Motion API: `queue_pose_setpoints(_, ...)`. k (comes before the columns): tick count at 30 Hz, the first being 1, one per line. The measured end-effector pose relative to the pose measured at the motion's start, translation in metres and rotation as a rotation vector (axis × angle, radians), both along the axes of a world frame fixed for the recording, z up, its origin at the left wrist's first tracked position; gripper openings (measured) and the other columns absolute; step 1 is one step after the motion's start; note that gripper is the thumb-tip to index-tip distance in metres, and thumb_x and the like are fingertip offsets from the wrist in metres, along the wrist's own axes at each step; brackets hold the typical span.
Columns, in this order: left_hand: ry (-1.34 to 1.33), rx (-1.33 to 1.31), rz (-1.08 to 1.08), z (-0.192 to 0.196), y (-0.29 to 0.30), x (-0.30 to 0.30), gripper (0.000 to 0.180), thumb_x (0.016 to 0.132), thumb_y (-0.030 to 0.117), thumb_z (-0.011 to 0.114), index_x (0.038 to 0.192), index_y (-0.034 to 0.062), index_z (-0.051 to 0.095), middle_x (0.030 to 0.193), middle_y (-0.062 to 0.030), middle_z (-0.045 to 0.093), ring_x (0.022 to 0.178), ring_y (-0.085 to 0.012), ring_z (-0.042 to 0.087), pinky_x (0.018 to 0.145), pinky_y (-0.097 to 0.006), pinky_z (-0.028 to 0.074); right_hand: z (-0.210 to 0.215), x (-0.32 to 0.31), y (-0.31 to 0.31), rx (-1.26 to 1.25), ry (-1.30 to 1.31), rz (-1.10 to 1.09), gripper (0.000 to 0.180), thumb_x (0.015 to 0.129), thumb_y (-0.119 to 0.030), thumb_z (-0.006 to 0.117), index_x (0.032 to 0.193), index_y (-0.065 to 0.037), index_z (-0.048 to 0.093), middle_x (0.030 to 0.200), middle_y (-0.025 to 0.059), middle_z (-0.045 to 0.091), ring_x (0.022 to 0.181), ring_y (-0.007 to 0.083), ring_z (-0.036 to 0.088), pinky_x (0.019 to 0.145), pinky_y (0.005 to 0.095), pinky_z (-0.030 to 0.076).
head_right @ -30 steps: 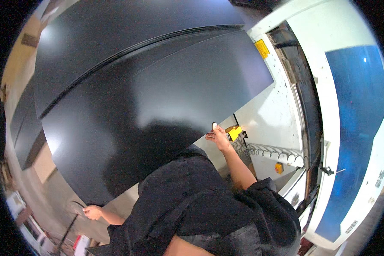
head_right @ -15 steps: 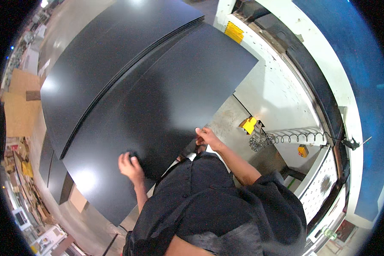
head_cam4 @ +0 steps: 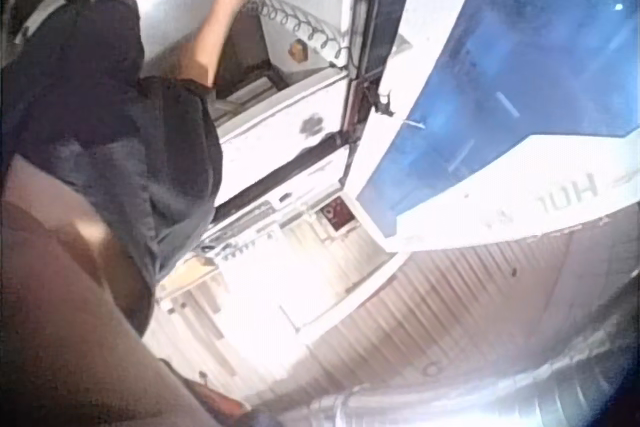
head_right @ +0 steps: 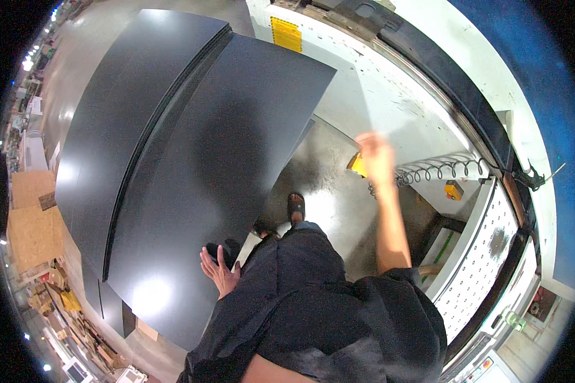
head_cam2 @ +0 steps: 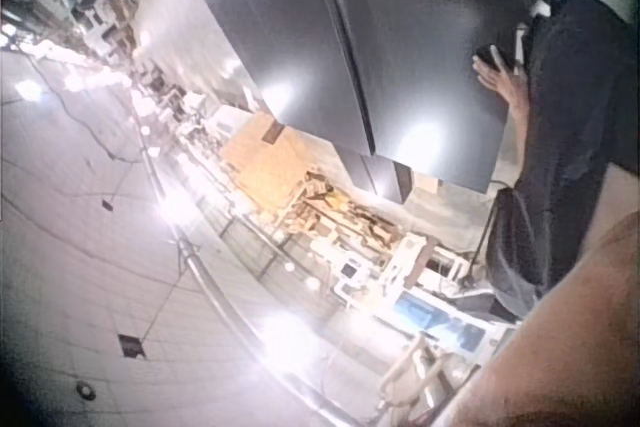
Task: The person picks up black wooden panels from a stack, places them on the bed of a processing machine, and uses an air duster tool to clean the surfaces.
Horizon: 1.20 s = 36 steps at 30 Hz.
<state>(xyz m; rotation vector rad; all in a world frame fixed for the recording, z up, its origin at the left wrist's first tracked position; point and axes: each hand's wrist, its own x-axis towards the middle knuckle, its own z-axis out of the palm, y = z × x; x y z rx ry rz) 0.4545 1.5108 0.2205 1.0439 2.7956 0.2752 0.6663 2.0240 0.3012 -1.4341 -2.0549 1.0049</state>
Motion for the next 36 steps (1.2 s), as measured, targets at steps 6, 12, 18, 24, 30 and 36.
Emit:
queue_pose_setpoints(6,0.058,-0.026,-0.028,-0.008,-0.010,-0.003,0.097,0.074,0.010,0.077,0.160,0.0285,0.035,0.169,-0.0231,0.018,0.156,-0.0433,0.018,0.124,-0.059,0.016,0.132,0.226,0.122,1.496,-0.342,-0.937,0.049,0.089,-0.025,0.075,0.121,0.008,0.056,0.113,0.0233,0.058,0.106,0.0370,0.058,0.097,0.0515,0.046)
queue_pose_setpoints(12,0.110,-0.049,-0.040,-0.015,-0.009,-0.007,0.095,0.074,0.011,0.076,0.159,0.0261,0.036,0.169,-0.0242,0.020,0.155,-0.0429,0.022,0.123,-0.059,0.018,0.141,0.410,0.180,1.250,-0.378,-1.211,0.092,0.084,-0.060,0.078,0.135,0.009,0.046,0.127,0.0306,0.055,0.117,0.0476,0.056,0.102,0.0571,0.044)
queue_pose_setpoints(18,0.120,-0.027,-0.025,-0.011,-0.009,-0.004,0.090,0.077,0.014,0.076,0.158,0.0274,0.040,0.169,-0.0221,0.021,0.155,-0.0411,0.022,0.123,-0.058,0.018,0.129,0.436,0.188,0.868,0.264,-0.911,0.049,0.090,-0.035,0.083,0.108,0.009,0.072,0.102,0.0170,0.075,0.083,0.0263,0.070,0.072,0.0391,0.058)
queue_pose_setpoints(24,0.115,-0.021,-0.013,-0.017,-0.014,-0.006,0.093,0.075,0.018,0.083,0.157,0.0319,0.040,0.170,-0.0198,0.018,0.156,-0.0388,0.021,0.124,-0.056,0.018,0.161,0.372,0.171,1.038,0.259,-0.795,0.033,0.093,-0.021,0.080,0.109,0.008,0.075,0.105,0.0176,0.077,0.089,0.0235,0.072,0.084,0.0385,0.057)
queue_pose_setpoints(30,0.247,-0.204,-0.044,-0.046,-0.034,-0.008,0.072,0.092,0.041,0.068,0.158,0.0336,0.040,0.171,-0.0159,0.018,0.158,-0.0352,0.018,0.125,-0.057,0.015,0.126,0.145,0.096,0.528,0.289,-0.245,0.036,0.104,-0.028,0.055,0.102,-0.001,0.079,0.099,0.0054,0.076,0.090,0.0160,0.066,0.085,0.0323,0.050)
queue_pose_setpoints(36,0.002,0.027,-0.019,-0.005,-0.022,-0.008,0.070,0.094,0.048,0.064,0.158,0.0323,0.041,0.171,-0.0168,0.017,0.158,-0.0375,0.016,0.125,-0.059,0.013,0.009,-0.006,-0.050,-0.722,-0.389,0.871,0.042,0.102,-0.029,0.066,0.134,-0.003,0.061,0.086,0.0081,0.070,0.072,0.0126,0.066,0.062,0.0288,0.057)
